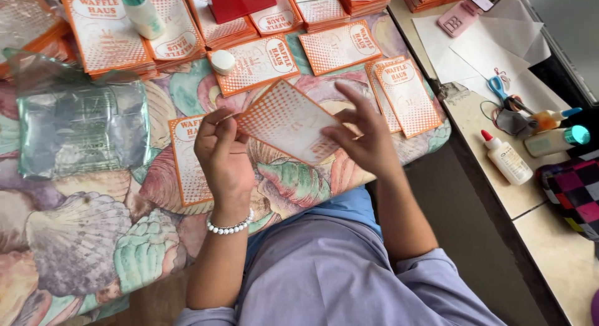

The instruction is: The person applies glue from a bottle to the edges of printed paper sheets and folds them over to assemble paper envelopes, handling multiple sheets one at a time.

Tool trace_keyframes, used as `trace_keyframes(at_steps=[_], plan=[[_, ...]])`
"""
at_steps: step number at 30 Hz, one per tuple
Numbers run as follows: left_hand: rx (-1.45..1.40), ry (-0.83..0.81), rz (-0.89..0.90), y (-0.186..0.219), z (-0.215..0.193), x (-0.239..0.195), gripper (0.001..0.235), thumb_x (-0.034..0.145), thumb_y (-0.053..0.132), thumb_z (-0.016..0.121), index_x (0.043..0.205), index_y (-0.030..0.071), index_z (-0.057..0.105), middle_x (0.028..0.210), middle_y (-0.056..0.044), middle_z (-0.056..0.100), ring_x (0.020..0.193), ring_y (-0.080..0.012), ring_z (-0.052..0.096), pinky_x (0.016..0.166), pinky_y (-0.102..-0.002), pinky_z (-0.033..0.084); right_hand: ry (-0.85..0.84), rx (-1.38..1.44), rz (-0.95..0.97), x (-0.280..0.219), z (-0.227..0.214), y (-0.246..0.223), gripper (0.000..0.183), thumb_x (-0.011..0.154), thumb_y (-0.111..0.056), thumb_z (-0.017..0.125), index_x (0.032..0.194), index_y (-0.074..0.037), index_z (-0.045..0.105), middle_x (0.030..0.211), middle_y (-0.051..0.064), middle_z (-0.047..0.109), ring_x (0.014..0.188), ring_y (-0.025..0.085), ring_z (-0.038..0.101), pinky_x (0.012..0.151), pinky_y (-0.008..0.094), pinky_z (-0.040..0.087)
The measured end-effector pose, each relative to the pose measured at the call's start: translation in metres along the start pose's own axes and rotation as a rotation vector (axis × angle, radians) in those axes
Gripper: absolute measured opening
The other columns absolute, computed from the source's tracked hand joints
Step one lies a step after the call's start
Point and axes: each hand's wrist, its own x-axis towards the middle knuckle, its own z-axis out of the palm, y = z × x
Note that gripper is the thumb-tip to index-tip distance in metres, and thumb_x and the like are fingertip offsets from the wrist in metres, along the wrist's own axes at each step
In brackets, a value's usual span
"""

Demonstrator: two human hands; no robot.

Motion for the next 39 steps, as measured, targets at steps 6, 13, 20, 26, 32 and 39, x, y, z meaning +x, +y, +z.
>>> trace_keyframes(at_steps=[6, 13, 20, 26, 32, 39], plan=[[0.663, -0.501, 0.180, 0.055, 0.043, 0.011, 0.034, 0.093, 0.019, 0.080, 0.119, 0.001, 0.069, 0.097, -0.017, 0.075, 0.093, -0.0216, 0.073, 0.085, -0.038, 0.058, -0.199, -0.261, -0.118, 0.017, -0.023, -0.035, 0.068, 0.089, -0.002, 0.078, 0.152, -0.007, 0.051, 0.091, 0.012, 0.077, 0.086, 0.032, 0.076, 0.085, 0.041, 0.056], [0.593, -0.234, 0.153, 0.037, 0.046, -0.004, 0.012, 0.099, 0.018, 0.075, 0.102, 0.006, 0.075, 0.071, -0.003, 0.070, 0.074, -0.0044, 0.059, 0.074, -0.022, 0.052, 0.317, 0.308, 0.056, -0.006, -0.020, 0.014, 0.080, 0.086, 0.004, 0.086, 0.156, -0.003, 0.046, 0.082, 0.011, 0.072, 0.068, 0.007, 0.061, 0.064, 0.019, 0.048], [0.494, -0.236, 0.148, 0.039, 0.050, -0.005, 0.014, 0.098, 0.013, 0.076, 0.106, 0.002, 0.073, 0.076, -0.006, 0.069, 0.077, -0.0038, 0.059, 0.075, -0.022, 0.051, 0.430, 0.351, 0.006, -0.007, -0.024, 0.013, 0.068, 0.091, 0.007, 0.083, 0.151, -0.002, 0.050, 0.091, 0.018, 0.071, 0.076, 0.016, 0.070, 0.069, 0.025, 0.055], [0.604, -0.219, 0.127, 0.042, 0.052, -0.010, 0.014, 0.096, 0.014, 0.077, 0.101, 0.003, 0.072, 0.088, -0.005, 0.074, 0.081, -0.0064, 0.067, 0.073, -0.017, 0.050, 0.514, 0.374, 0.022, 0.000, -0.021, -0.005, 0.062, 0.092, 0.002, 0.081, 0.147, 0.001, 0.051, 0.101, 0.024, 0.075, 0.093, 0.021, 0.074, 0.084, 0.029, 0.061], [0.589, -0.221, 0.103, 0.042, 0.053, -0.011, 0.014, 0.094, 0.013, 0.078, 0.100, 0.002, 0.073, 0.091, -0.007, 0.076, 0.085, -0.0082, 0.070, 0.079, -0.018, 0.054, 0.497, 0.334, 0.001, 0.001, -0.027, -0.006, 0.059, 0.091, 0.004, 0.082, 0.143, 0.002, 0.053, 0.100, 0.024, 0.074, 0.094, 0.023, 0.075, 0.087, 0.030, 0.062], [0.541, -0.297, 0.041, 0.020, 0.036, 0.006, 0.013, 0.098, 0.011, 0.076, 0.104, 0.000, 0.073, 0.080, -0.010, 0.075, 0.079, -0.0068, 0.065, 0.076, -0.023, 0.056, 0.416, 0.259, 0.011, 0.011, -0.036, 0.018, 0.034, 0.090, 0.007, 0.084, 0.120, 0.006, 0.069, 0.087, 0.021, 0.074, 0.075, 0.015, 0.071, 0.072, 0.026, 0.059]])
